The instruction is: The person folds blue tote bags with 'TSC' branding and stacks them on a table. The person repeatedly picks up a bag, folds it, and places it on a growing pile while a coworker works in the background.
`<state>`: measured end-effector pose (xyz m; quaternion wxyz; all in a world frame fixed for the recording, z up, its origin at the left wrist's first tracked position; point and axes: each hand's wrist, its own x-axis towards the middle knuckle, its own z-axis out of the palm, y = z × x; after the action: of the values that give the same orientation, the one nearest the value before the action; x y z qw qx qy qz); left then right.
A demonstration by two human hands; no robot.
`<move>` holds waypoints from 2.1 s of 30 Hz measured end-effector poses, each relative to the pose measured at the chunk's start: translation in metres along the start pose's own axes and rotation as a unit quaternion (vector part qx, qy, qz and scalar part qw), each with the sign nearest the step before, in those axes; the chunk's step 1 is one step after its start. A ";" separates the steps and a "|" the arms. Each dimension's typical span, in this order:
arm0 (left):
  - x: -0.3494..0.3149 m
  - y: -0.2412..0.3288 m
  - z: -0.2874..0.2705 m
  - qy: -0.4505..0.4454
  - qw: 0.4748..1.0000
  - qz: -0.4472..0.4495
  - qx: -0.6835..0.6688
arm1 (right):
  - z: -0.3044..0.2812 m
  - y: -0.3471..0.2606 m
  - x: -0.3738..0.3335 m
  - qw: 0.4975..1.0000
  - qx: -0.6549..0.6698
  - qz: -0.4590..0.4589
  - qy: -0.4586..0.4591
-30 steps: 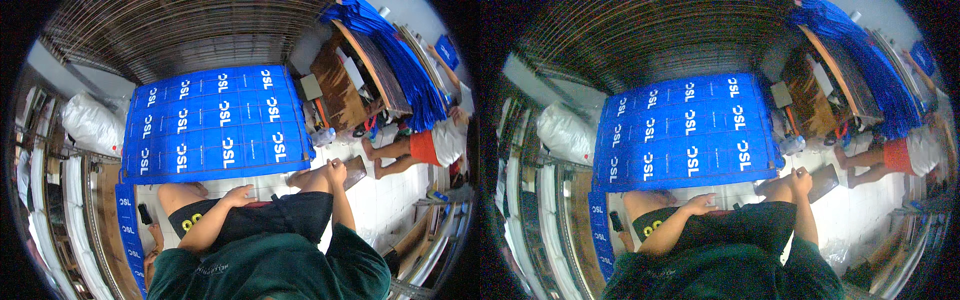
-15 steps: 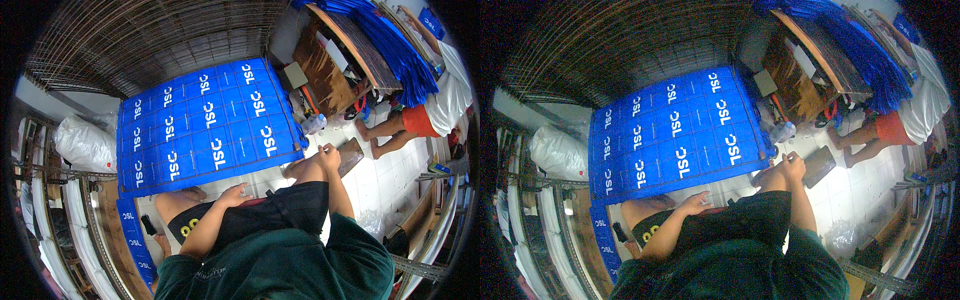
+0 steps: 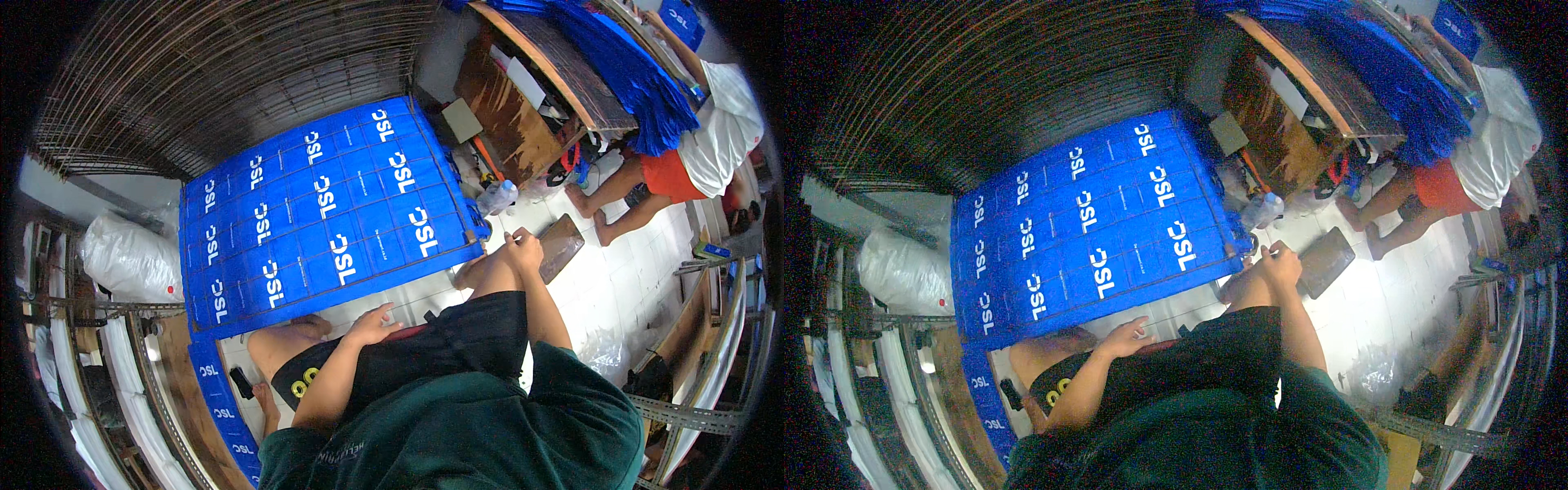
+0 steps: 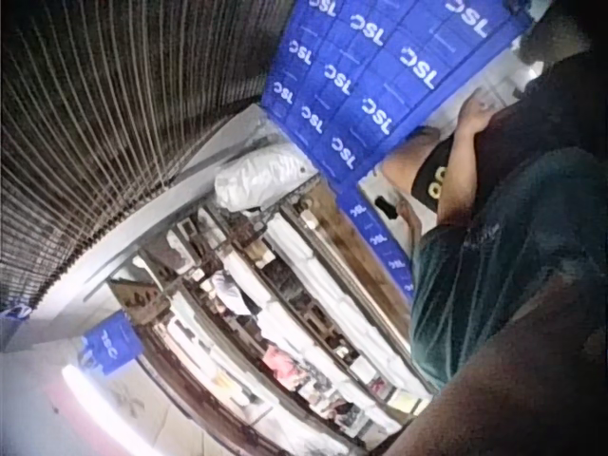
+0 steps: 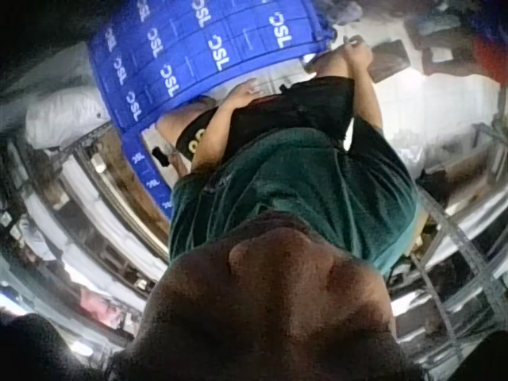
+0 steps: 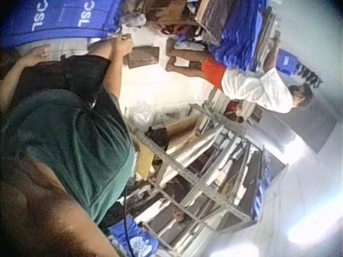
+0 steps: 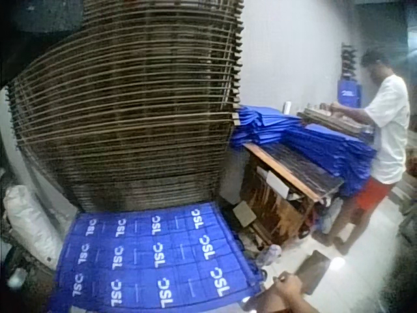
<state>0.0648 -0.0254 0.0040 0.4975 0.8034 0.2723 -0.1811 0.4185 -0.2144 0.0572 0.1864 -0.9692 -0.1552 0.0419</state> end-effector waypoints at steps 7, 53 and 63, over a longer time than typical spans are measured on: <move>0.004 0.003 -0.001 -0.005 1.000 -0.011 -0.001 | -0.001 0.003 0.000 0.999 0.021 0.000 0.028; -0.006 0.013 -0.033 -0.188 0.858 -0.142 -0.457 | -0.234 -0.022 0.157 0.814 0.499 -0.150 0.256; -0.022 0.002 -0.036 -0.355 0.703 -0.098 -0.609 | -0.388 0.004 0.310 0.624 0.746 -0.063 0.226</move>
<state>0.0494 0.0005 0.0331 0.9177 0.1713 0.2036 -0.2951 0.7675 -0.2547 0.4085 0.8768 -0.4649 -0.0848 -0.0886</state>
